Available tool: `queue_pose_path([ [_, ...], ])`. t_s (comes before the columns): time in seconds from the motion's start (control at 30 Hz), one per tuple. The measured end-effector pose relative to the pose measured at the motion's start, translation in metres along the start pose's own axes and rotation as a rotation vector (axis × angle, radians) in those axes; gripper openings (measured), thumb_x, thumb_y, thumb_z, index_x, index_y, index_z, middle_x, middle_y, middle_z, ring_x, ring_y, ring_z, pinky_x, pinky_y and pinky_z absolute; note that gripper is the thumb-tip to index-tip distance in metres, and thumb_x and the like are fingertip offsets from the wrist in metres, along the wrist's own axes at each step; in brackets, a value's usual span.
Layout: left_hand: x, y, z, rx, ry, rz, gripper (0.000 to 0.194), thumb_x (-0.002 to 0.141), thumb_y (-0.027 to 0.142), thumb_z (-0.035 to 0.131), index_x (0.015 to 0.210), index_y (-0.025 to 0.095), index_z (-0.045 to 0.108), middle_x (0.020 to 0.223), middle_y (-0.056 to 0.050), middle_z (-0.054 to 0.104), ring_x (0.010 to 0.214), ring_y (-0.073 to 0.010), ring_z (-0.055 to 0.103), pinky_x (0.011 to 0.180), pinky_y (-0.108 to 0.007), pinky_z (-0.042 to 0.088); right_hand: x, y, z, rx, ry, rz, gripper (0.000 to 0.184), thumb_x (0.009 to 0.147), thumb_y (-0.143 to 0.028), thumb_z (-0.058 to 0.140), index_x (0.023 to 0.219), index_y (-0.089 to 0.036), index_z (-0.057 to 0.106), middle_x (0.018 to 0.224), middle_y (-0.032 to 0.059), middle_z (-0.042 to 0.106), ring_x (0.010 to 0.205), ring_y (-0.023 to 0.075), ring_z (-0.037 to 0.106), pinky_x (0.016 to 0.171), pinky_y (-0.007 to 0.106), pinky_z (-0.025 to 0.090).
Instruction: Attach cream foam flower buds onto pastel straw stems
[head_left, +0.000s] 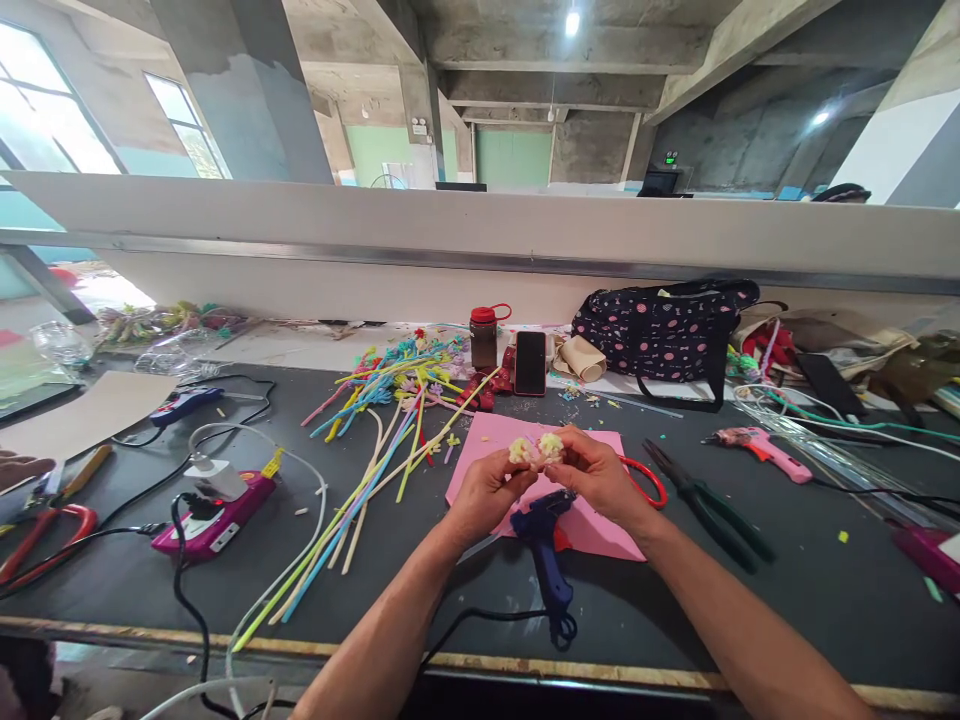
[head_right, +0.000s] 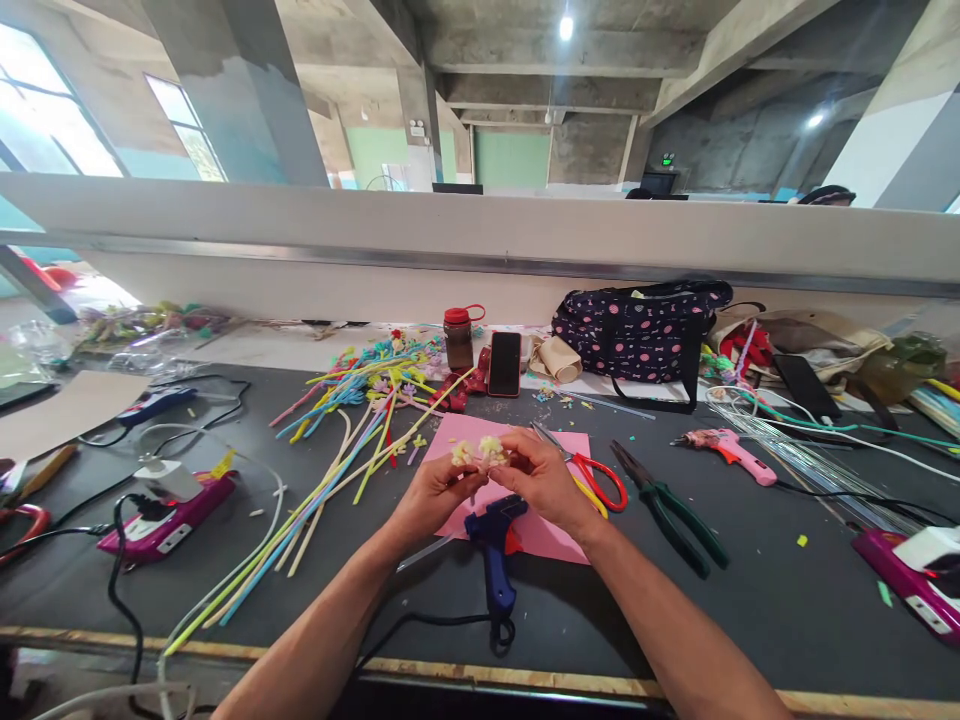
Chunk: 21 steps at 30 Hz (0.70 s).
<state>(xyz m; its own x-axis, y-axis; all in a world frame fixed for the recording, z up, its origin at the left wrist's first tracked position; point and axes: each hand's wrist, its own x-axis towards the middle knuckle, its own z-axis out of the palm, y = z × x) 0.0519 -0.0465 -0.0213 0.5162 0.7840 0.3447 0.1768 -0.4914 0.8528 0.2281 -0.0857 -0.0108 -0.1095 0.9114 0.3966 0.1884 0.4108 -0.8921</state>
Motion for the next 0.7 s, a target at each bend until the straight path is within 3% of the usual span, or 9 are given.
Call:
queue_pose_path([
  [0.13,0.0,0.0,0.002,-0.017,0.0,0.002,0.021,0.076,0.036,0.055,0.077,0.019,0.068,0.065,-0.001,0.058,0.06,-0.0123,0.047,0.057,-0.022,0.035,-0.001,0.0,0.002,0.044,-0.022,0.048,0.018,0.075,-0.032,0.062,0.089,-0.021,0.059,0.079,0.0008,0.051,0.067,0.0123,0.048,0.057,0.023,0.04],
  [0.3,0.0,-0.003,0.005,-0.036,0.07,-0.118,0.019,0.068,0.035,0.065,0.075,0.017,0.064,0.062,0.002,0.057,0.052,-0.0095,0.042,0.052,-0.022,0.032,-0.002,-0.003,0.005,0.094,-0.013,0.062,0.019,0.074,-0.03,0.063,0.09,-0.021,0.058,0.079,0.0004,0.052,0.066,0.0116,0.049,0.056,0.023,0.04],
  [0.47,0.001,0.002,-0.003,-0.184,0.124,-0.124,0.022,0.07,0.038,0.062,0.072,0.017,0.061,0.065,0.001,0.056,0.058,-0.0105,0.046,0.056,-0.022,0.036,-0.003,-0.006,0.009,0.141,0.038,0.114,0.042,0.07,-0.03,0.066,0.109,-0.024,0.052,0.093,0.002,0.056,0.068,0.0111,0.051,0.059,0.023,0.042],
  [0.7,0.002,0.004,-0.004,-0.305,0.147,-0.089,0.022,0.069,0.038,0.064,0.07,0.017,0.063,0.075,-0.001,0.058,0.074,-0.0143,0.052,0.065,-0.023,0.039,-0.005,0.007,0.022,0.017,-0.075,0.179,0.019,0.075,-0.032,0.059,0.088,-0.019,0.062,0.079,0.0013,0.061,0.064,0.0124,0.054,0.058,0.024,0.042],
])
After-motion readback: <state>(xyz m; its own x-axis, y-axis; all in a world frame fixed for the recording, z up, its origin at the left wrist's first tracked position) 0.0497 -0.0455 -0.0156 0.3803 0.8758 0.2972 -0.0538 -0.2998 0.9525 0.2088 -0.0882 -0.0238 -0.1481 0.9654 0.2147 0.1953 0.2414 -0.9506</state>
